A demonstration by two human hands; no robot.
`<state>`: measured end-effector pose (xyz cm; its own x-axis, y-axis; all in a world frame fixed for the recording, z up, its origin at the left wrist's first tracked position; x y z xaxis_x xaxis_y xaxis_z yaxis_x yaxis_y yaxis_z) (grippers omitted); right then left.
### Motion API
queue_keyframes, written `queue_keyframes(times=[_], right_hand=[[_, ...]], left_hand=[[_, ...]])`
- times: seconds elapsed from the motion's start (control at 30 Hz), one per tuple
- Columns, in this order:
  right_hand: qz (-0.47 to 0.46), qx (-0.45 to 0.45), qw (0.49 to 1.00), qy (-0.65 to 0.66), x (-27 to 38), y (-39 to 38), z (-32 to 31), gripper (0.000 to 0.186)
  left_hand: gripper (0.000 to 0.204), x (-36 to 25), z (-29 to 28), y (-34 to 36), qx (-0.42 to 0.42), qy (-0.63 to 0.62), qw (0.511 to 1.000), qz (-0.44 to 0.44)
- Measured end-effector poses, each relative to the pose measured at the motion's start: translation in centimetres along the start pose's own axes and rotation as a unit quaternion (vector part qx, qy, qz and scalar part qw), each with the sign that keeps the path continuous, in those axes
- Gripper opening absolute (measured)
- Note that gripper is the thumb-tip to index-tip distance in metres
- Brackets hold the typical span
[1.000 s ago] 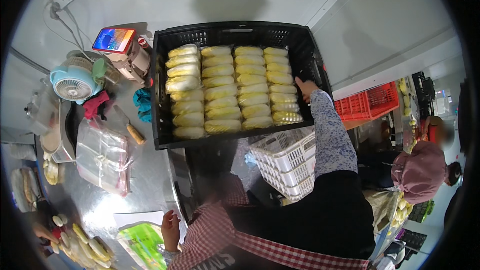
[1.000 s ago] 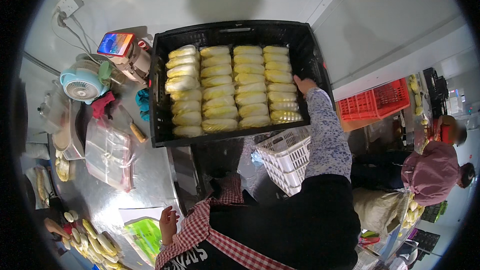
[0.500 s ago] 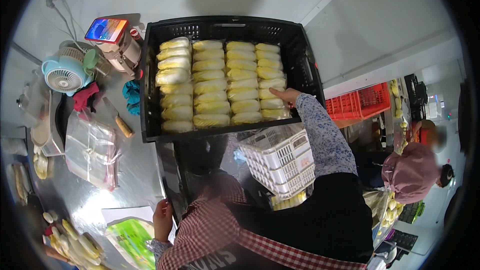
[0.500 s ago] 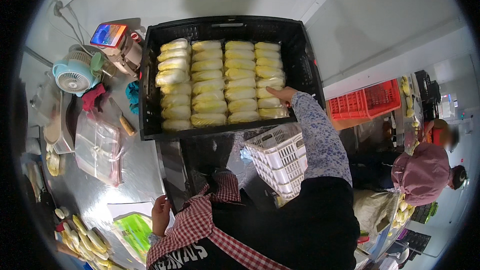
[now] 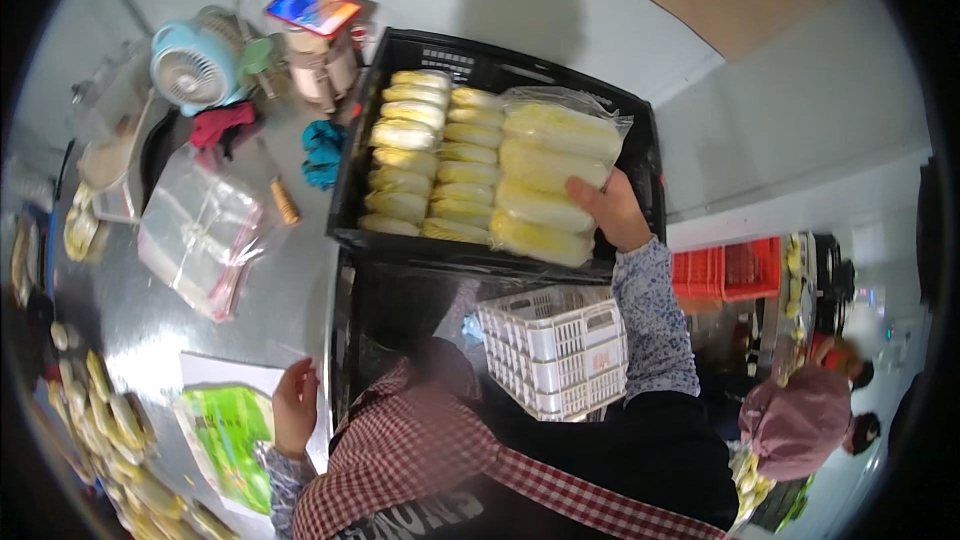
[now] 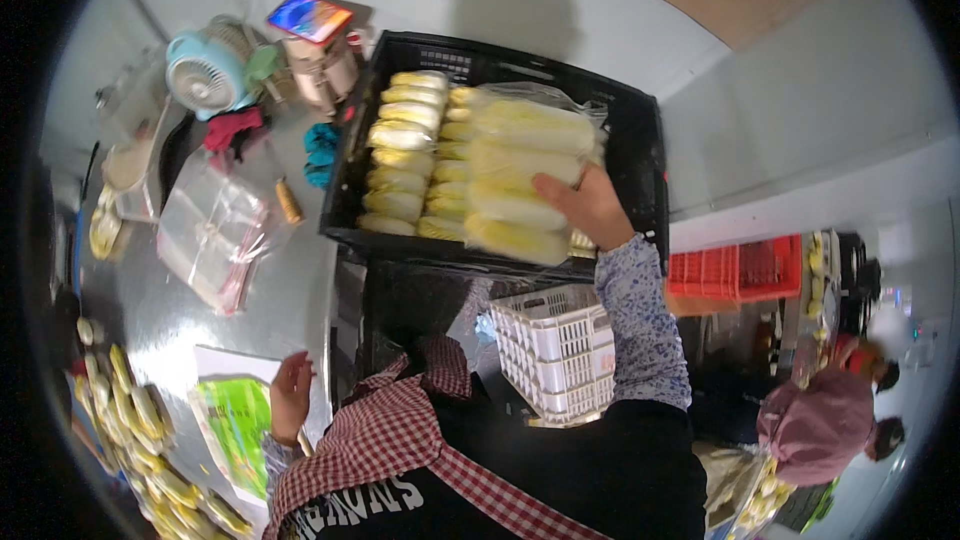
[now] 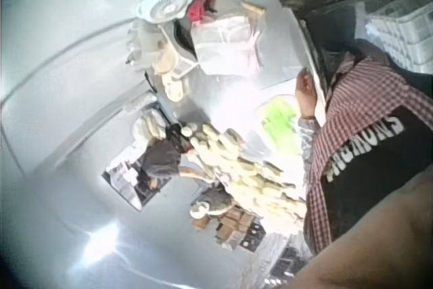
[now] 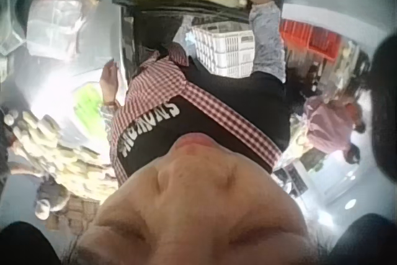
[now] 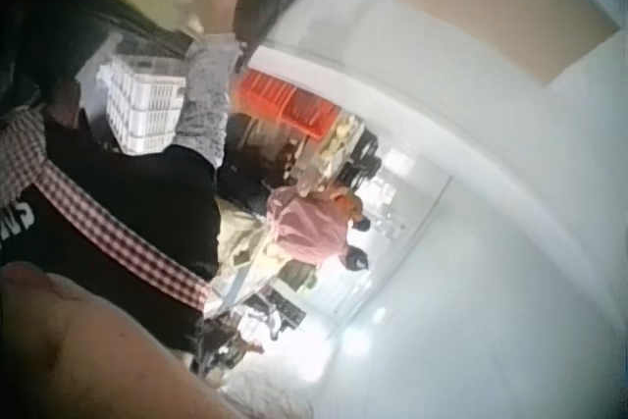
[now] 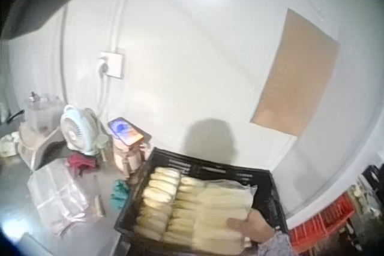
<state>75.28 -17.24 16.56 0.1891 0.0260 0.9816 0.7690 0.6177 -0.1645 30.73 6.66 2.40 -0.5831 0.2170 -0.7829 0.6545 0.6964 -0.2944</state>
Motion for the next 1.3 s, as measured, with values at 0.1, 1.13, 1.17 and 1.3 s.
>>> queue_keyframes(times=[0.1,1.13,1.17,1.3], right_hand=[[-0.041,0.123,0.991,-0.024,1.8,-0.9,9.4,0.051],[0.108,0.536,0.837,0.040,-8.3,-15.8,42.1,0.060],[0.111,0.536,0.835,0.046,-8.4,-16.0,42.4,0.061],[0.122,0.541,0.830,0.060,-9.1,-16.8,43.2,0.063]], left_hand=[[0.025,-7.3,-2.1,1.1,-0.052,0.003,0.995,0.082],[0.065,-6.3,-14.6,-8.7,-0.371,-0.232,0.896,0.069],[0.062,-6.4,-14.8,-9.2,-0.378,-0.232,0.893,0.081],[0.051,-5.3,-15.1,-10.3,-0.393,-0.224,0.888,0.082]])
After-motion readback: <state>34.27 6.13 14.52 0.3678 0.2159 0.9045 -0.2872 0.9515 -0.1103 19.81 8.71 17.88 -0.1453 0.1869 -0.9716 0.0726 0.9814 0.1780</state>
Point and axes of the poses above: each hand's wrist, its own y-axis towards the middle knuckle, its own z-axis out of the palm, x = y × z, the point moved 10 cm from there along y, towards the middle knuckle, and after that the axes turned 13 degrees about y, right-handed, at the moved point
